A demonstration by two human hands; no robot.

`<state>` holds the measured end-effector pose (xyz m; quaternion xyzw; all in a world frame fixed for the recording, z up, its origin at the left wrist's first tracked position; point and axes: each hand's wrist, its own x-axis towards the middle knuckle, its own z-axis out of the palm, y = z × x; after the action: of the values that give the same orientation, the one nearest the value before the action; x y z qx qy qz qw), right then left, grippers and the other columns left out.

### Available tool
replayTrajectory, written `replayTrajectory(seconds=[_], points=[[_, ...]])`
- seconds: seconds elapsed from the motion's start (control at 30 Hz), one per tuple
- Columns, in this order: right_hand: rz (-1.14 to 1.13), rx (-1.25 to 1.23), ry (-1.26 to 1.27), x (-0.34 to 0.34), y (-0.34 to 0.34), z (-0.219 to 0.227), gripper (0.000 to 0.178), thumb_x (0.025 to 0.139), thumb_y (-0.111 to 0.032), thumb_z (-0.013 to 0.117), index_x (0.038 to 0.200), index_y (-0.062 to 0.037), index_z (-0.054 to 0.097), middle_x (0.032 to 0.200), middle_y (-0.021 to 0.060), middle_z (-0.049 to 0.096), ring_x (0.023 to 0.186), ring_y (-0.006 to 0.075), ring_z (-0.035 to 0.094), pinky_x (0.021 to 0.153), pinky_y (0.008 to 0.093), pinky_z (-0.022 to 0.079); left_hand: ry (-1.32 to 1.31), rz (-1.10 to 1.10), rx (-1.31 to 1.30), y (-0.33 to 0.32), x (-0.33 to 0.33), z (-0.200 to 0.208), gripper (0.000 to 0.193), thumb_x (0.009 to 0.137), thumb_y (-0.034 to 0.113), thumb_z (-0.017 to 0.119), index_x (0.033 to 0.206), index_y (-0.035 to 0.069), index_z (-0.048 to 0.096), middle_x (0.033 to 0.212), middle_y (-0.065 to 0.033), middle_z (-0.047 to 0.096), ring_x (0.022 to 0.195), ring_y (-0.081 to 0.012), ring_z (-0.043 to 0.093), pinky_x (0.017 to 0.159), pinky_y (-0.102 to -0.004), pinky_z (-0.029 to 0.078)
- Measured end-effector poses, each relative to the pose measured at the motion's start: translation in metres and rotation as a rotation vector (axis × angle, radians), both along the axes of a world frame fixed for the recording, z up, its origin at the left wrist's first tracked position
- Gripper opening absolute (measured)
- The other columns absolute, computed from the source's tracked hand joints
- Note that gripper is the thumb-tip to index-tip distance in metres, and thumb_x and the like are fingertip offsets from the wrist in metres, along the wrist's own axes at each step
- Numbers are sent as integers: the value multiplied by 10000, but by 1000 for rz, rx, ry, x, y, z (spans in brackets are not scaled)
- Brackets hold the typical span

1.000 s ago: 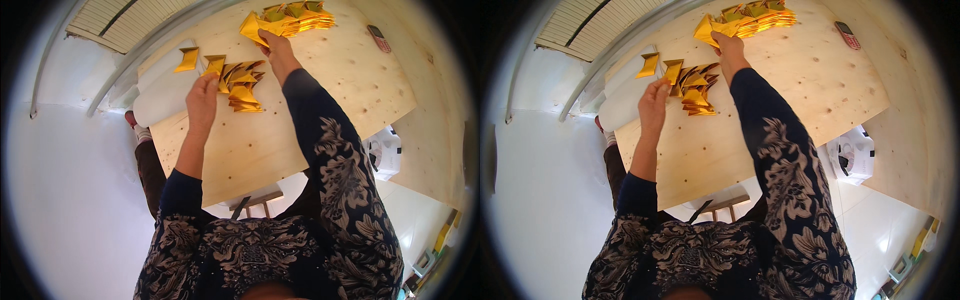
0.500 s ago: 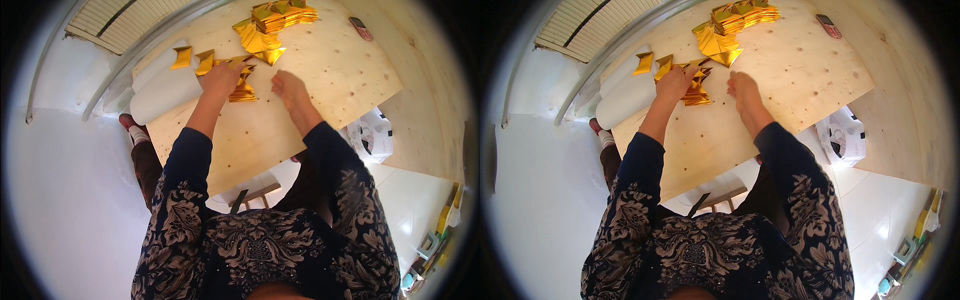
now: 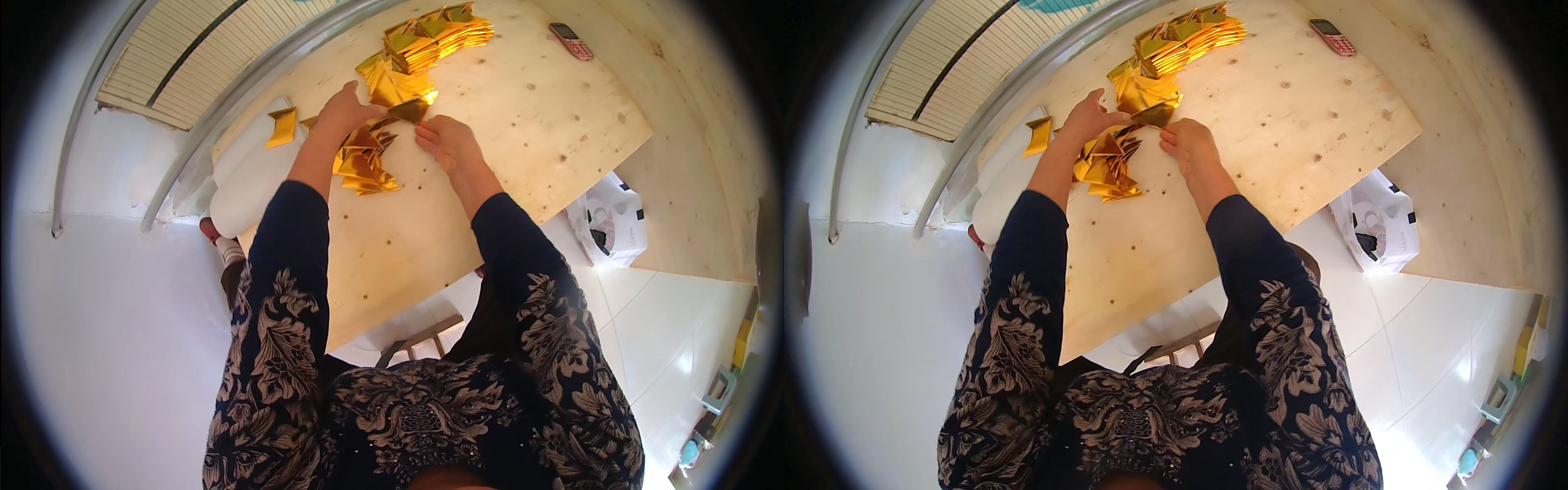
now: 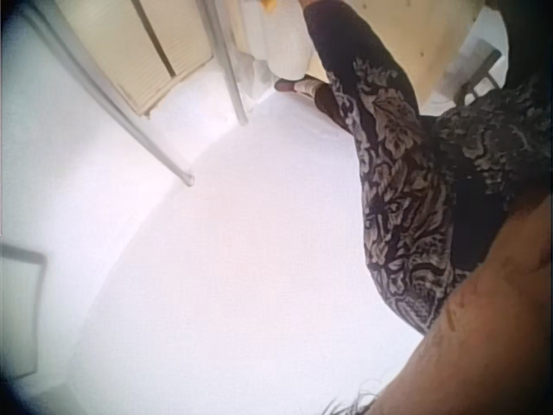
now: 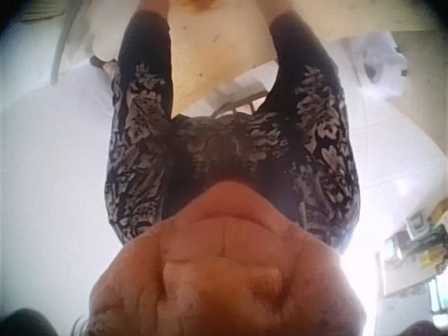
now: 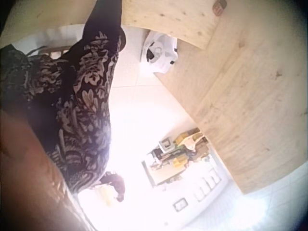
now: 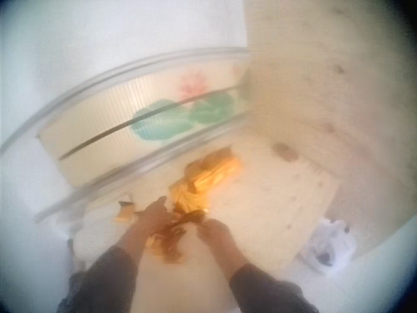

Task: The person folds sheets of gold-colored paper into small triangular packets by hand, then stacks them on a wooden table. They repeatedly pick up new sheets, fold them, and add them to the growing pile.

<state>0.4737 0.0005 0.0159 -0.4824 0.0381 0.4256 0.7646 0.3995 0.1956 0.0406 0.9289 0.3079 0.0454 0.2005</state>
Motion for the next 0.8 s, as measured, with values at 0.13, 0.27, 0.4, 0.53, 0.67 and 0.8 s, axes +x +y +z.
replayTrajectory(seconds=[0.13,0.27,0.4,0.53,0.67,0.8], points=[[82,217,-3,5,13,-4,533,883,-29,561,1348,85,326,1341,205,398,1200,293,471,991,391,439,-81,90,-444,26,35,-5,1048,641,353,816,1413,-75,250,1196,-236,555,955,-249,608,835,-307,488],[189,195,-107,4,13,0,557,898,-39,537,1384,77,292,1390,183,376,1227,260,456,999,385,421,-267,205,-649,42,39,0,1000,715,232,799,1448,-28,170,1224,-245,529,993,-251,606,790,-323,525],[192,-90,-254,2,4,10,456,909,-88,513,1309,93,387,1276,192,493,1140,278,527,950,382,460,-266,202,-316,44,6,22,735,801,314,703,1356,-39,374,936,-146,637,804,-199,634,660,-322,519],[181,-185,-77,-14,-3,11,370,912,-145,511,1197,87,473,1156,198,566,1035,286,583,885,388,498,-15,84,-78,7,-58,23,492,845,447,566,1031,-4,635,877,-161,678,786,-306,650,732,-388,500],[293,-211,-80,-45,-2,3,367,913,-173,513,1177,80,485,1129,197,578,1013,281,591,859,384,507,22,129,-16,-29,-88,1,492,854,475,514,976,18,649,925,-190,669,885,-359,630,796,-425,481],[249,-221,-53,-55,1,-2,365,915,-186,511,1181,64,492,1129,184,585,1009,266,592,834,365,504,71,194,21,-21,-65,-9,474,848,450,540,979,7,644,925,-188,672,902,-340,638,788,-417,487]])
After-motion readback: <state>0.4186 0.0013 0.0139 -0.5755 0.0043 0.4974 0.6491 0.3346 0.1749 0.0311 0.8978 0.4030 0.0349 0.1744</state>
